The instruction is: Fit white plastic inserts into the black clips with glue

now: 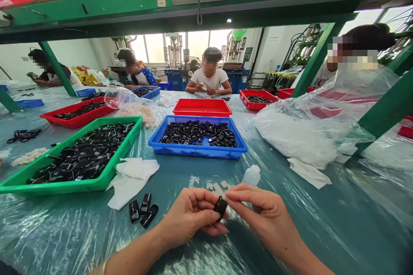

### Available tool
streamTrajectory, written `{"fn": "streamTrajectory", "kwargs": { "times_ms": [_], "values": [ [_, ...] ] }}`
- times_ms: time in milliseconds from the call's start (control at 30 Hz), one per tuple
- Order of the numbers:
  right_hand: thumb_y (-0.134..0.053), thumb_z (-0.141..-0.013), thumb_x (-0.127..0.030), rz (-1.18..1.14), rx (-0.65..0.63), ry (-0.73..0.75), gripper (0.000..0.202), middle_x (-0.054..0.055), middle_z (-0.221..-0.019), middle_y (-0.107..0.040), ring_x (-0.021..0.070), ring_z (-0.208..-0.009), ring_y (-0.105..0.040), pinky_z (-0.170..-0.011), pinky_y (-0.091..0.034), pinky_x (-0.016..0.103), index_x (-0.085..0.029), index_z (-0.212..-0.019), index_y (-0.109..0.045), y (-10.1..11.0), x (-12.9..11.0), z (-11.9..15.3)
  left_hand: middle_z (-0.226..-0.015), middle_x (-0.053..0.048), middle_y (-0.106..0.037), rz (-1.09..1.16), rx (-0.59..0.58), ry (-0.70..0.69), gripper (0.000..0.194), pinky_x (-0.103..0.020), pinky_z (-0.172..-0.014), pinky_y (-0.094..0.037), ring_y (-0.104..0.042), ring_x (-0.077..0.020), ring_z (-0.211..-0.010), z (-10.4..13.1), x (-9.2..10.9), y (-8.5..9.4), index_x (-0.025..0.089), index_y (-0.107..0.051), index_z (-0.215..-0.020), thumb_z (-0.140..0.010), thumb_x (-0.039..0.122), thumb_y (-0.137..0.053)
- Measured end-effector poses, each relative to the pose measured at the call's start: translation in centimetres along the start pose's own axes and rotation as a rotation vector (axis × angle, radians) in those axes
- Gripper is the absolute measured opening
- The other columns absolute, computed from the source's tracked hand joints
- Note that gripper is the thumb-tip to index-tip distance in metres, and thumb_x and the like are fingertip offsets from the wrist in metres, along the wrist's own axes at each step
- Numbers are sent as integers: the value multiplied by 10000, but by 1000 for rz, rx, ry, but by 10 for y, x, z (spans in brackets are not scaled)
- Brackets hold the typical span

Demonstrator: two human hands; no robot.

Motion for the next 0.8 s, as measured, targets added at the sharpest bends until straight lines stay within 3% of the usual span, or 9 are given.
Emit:
{"fn": "streamTrajectory", "kwargs": {
  "times_ms": [267,500,800],
  "values": [
    [-619,-761,-159,58,1,42,142,19,-758,-690,130,-647,-645,-598,-512,198,-214,-789,-746,-5,-3,1,-798,-80,-694,4,41,-6,228,-202,-586,-519,-687,-169,-678,-2,-2,3,105,-642,-838,-682,254,-713],
    [-626,-742,-145,25,22,-35,194,17,-802,-702,141,-702,-660,-623,-527,201,-248,-851,-750,-9,8,4,-747,-60,-691,34,66,-37,222,-203,-598,-520,-680,-153,-656,-1,-5,3,105,-646,-822,-660,238,-719],
    [-608,-745,-181,-26,-42,-100,146,39,-784,-685,164,-702,-648,-624,-532,239,-217,-773,-747,-13,9,2,-728,-52,-675,-16,96,-8,146,-221,-604,-520,-679,-164,-652,-1,-3,5,107,-654,-777,-660,192,-677]
  ]
}}
Point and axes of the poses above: each hand's wrist, its own z-axis away from the middle knuckle, its own y-axis out of the back of the hand, x = y × z, the point moved 7 cm from there along -z, towards the middle knuckle
